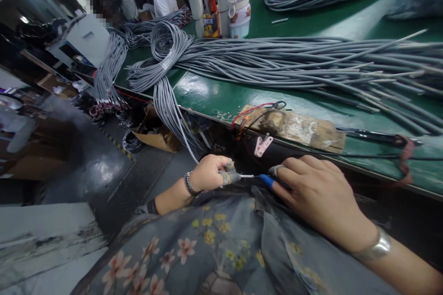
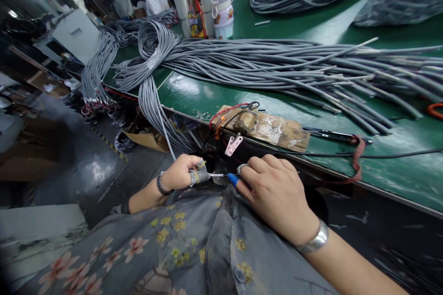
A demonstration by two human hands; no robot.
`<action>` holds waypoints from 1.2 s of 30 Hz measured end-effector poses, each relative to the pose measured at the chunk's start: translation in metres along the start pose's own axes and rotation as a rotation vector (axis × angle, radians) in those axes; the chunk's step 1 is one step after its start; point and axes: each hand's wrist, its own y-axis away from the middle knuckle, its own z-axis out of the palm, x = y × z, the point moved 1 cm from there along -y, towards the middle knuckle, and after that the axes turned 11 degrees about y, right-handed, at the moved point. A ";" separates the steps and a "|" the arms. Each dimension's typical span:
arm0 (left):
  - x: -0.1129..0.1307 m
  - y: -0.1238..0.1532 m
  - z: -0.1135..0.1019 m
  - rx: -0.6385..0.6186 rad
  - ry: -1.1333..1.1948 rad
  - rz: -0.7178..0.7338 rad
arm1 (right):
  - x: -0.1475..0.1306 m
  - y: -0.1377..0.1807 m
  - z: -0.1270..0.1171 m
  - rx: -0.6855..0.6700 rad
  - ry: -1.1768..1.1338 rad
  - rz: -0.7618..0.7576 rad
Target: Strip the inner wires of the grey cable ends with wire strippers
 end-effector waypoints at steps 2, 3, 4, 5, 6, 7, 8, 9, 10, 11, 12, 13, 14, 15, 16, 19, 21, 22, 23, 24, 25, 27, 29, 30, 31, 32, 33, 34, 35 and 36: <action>0.000 0.000 0.000 0.002 0.005 0.007 | -0.001 0.000 -0.001 0.009 0.010 0.000; -0.001 0.000 0.000 0.001 0.013 0.009 | -0.002 0.000 -0.001 0.010 0.014 0.003; -0.001 0.000 0.001 -0.004 0.023 0.010 | -0.002 0.001 0.000 0.008 0.012 0.007; -0.001 0.000 0.001 -0.011 0.034 0.010 | -0.002 0.002 0.001 0.000 0.000 0.012; -0.001 0.001 0.000 -0.018 0.044 0.009 | -0.002 0.003 0.003 -0.015 -0.030 0.019; -0.001 0.001 0.000 -0.024 0.050 0.008 | -0.001 0.004 0.006 -0.034 -0.081 0.028; 0.000 0.002 0.000 -0.031 0.054 0.006 | -0.001 0.006 0.009 -0.064 -0.158 0.040; 0.000 0.002 0.000 -0.040 0.057 0.003 | -0.001 0.008 0.013 -0.107 -0.262 0.056; 0.000 0.003 0.000 -0.047 0.059 0.000 | -0.001 0.009 0.018 -0.160 -0.387 0.079; 0.001 0.004 0.000 -0.051 0.057 -0.002 | -0.002 0.011 0.022 -0.213 -0.519 0.111; 0.001 0.004 0.000 -0.054 0.053 -0.001 | -0.004 0.013 0.027 -0.265 -0.647 0.147; 0.001 0.005 0.001 -0.062 0.047 0.001 | -0.006 0.014 0.031 -0.302 -0.751 0.190; 0.001 0.005 0.002 -0.071 0.037 0.004 | -0.007 0.015 0.035 -0.324 -0.819 0.235; 0.001 0.005 0.003 -0.078 0.025 0.009 | -0.009 0.016 0.038 -0.323 -0.841 0.274; 0.000 0.005 0.004 -0.080 0.015 0.015 | -0.009 0.016 0.040 -0.309 -0.815 0.302; 0.001 0.003 0.005 -0.077 0.035 0.047 | -0.009 0.017 0.042 -0.235 -0.543 0.300; 0.002 0.001 0.004 -0.044 0.085 0.084 | -0.008 0.018 0.040 -0.219 -0.403 0.202; 0.002 0.000 0.004 -0.020 0.111 0.100 | -0.009 0.018 0.039 -0.230 -0.394 0.131; 0.002 -0.001 0.003 0.009 0.132 0.110 | -0.009 0.017 0.037 -0.247 -0.423 0.059; 0.002 -0.002 0.003 0.038 0.147 0.111 | -0.009 0.017 0.035 -0.261 -0.472 0.006; 0.001 -0.003 0.003 0.060 0.157 0.101 | -0.009 0.017 0.033 -0.266 -0.524 -0.011; -0.001 -0.004 0.004 0.074 0.156 0.064 | -0.006 0.015 0.028 -0.238 -0.607 0.056; -0.003 -0.005 0.005 0.067 0.148 0.028 | -0.002 0.013 0.024 -0.170 -0.665 0.168; -0.004 -0.005 0.006 0.055 0.148 0.019 | 0.000 0.012 0.022 -0.135 -0.689 0.202; -0.004 -0.005 0.006 0.040 0.154 0.016 | 0.001 0.011 0.022 -0.102 -0.706 0.209; -0.004 -0.005 0.006 0.024 0.166 0.017 | 0.001 0.010 0.022 -0.070 -0.711 0.196; -0.004 -0.005 0.006 0.006 0.182 0.018 | 0.001 0.009 0.023 -0.044 -0.705 0.170; -0.004 -0.005 0.005 -0.009 0.198 0.018 | -0.001 0.008 0.024 -0.023 -0.696 0.140; -0.003 -0.006 0.005 -0.026 0.213 0.015 | -0.003 0.008 0.026 -0.005 -0.694 0.116; -0.003 -0.006 0.004 -0.044 0.229 0.012 | -0.005 0.007 0.028 0.008 -0.705 0.109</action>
